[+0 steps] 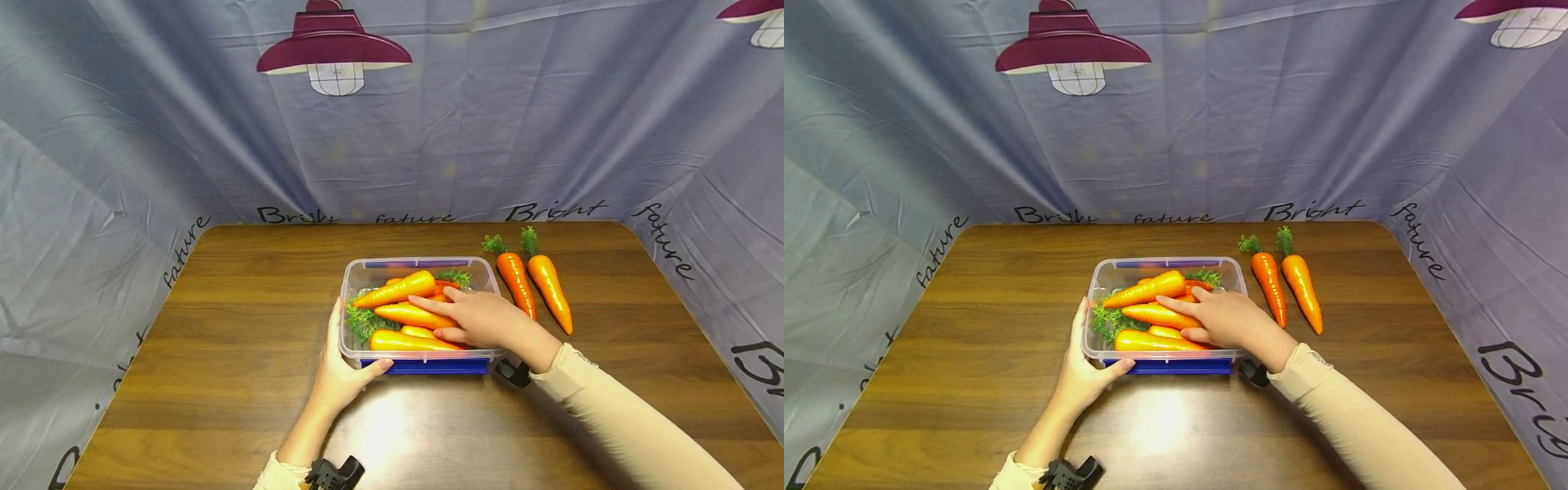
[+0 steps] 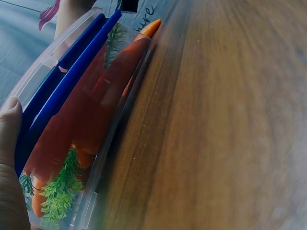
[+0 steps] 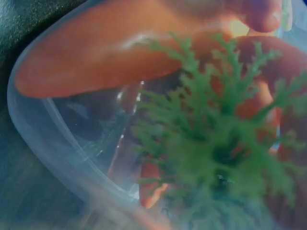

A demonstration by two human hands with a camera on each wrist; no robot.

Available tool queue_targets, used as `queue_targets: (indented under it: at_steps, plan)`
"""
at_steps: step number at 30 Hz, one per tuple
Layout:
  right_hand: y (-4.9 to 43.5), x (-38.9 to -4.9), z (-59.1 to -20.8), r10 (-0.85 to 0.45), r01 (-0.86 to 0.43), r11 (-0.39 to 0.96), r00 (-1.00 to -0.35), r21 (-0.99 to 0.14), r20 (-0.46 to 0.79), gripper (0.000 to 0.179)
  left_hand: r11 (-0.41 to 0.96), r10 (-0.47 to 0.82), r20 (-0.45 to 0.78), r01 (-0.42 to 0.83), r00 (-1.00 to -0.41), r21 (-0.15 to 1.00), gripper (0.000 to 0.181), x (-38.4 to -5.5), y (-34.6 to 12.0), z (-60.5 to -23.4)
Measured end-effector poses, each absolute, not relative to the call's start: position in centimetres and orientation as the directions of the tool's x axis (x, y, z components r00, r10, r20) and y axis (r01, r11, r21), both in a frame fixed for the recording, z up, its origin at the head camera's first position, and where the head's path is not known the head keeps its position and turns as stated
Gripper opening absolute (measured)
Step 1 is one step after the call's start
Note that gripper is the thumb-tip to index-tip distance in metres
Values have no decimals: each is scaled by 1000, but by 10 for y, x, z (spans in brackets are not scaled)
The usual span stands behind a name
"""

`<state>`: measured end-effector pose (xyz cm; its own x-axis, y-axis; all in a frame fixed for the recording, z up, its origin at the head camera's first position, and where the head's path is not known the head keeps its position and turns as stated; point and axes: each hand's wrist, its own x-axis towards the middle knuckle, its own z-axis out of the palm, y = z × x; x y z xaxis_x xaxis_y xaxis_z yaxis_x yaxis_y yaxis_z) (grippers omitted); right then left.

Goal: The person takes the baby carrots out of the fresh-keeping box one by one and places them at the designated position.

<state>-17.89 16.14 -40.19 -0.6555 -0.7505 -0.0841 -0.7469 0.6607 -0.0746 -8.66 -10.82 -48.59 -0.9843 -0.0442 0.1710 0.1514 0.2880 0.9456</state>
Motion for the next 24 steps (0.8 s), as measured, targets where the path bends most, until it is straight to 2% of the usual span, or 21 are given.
queue_targets:
  at_steps: [11,24]
  plan:
    - [163,-182,-399,-771,-748,635,-630,-191,-94,62,313,-38,182,161,-983,936,125,-87,-109,-486]
    - [164,-183,-399,-786,-761,611,-616,-216,-53,61,315,-44,191,167,-981,934,125,-86,-109,-485]
